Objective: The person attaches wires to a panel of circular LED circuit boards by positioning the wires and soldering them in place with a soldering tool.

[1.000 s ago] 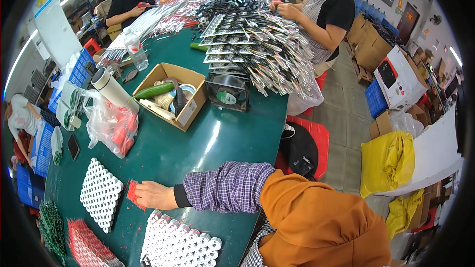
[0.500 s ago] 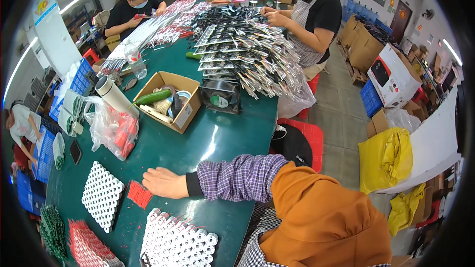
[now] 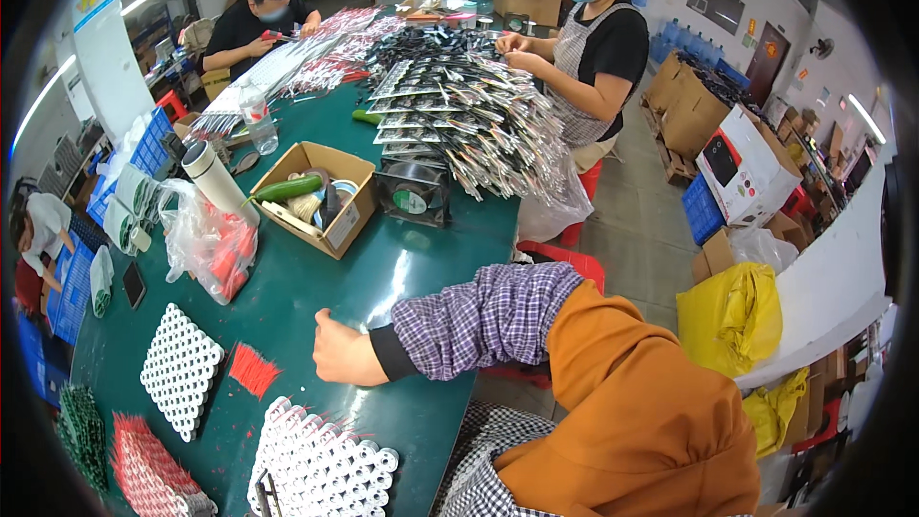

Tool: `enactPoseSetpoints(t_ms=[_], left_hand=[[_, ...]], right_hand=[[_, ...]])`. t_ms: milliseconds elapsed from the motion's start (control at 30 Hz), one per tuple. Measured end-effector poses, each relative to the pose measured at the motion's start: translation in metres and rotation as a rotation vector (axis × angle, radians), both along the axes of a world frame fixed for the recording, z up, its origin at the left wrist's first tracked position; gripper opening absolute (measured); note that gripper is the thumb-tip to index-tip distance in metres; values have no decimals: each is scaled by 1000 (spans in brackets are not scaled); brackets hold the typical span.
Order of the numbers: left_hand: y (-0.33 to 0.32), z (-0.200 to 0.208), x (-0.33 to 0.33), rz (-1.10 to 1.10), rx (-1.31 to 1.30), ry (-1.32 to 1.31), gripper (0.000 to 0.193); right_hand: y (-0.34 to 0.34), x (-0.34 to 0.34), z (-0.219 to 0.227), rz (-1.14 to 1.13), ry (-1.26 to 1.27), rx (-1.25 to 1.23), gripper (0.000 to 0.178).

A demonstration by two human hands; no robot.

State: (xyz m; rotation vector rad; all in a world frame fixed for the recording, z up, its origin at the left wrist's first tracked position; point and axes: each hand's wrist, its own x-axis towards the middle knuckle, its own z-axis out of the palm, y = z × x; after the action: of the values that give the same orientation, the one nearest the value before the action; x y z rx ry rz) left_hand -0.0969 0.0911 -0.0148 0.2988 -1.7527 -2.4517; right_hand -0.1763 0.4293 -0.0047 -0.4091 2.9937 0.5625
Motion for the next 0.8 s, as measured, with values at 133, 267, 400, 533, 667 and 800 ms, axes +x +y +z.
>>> enactPoseSetpoints(t_ms=[133, 267, 400, 533, 667, 800], left_hand=[[2, 15, 12, 24, 7, 9, 16], [8, 15, 12, 2, 38, 4, 18], [5, 11, 9, -39, 65, -5, 19], [-4, 6, 8, -66, 87, -14, 19], [-11, 2, 6, -92, 110, -21, 19], [-17, 1, 6, -119, 119, -32, 19]], right_hand=[[-5, 2, -6, 0, -9, 81, 15], [2, 4, -15, -40, 25, 45, 13], [16, 8, -15, -111, 97, -3, 8], [25, 18, -16, -129, 70, -60, 7], [45, 31, -33, -163, 190, -306, 8], [57, 48, -37, -188, 271, -391, 5]])
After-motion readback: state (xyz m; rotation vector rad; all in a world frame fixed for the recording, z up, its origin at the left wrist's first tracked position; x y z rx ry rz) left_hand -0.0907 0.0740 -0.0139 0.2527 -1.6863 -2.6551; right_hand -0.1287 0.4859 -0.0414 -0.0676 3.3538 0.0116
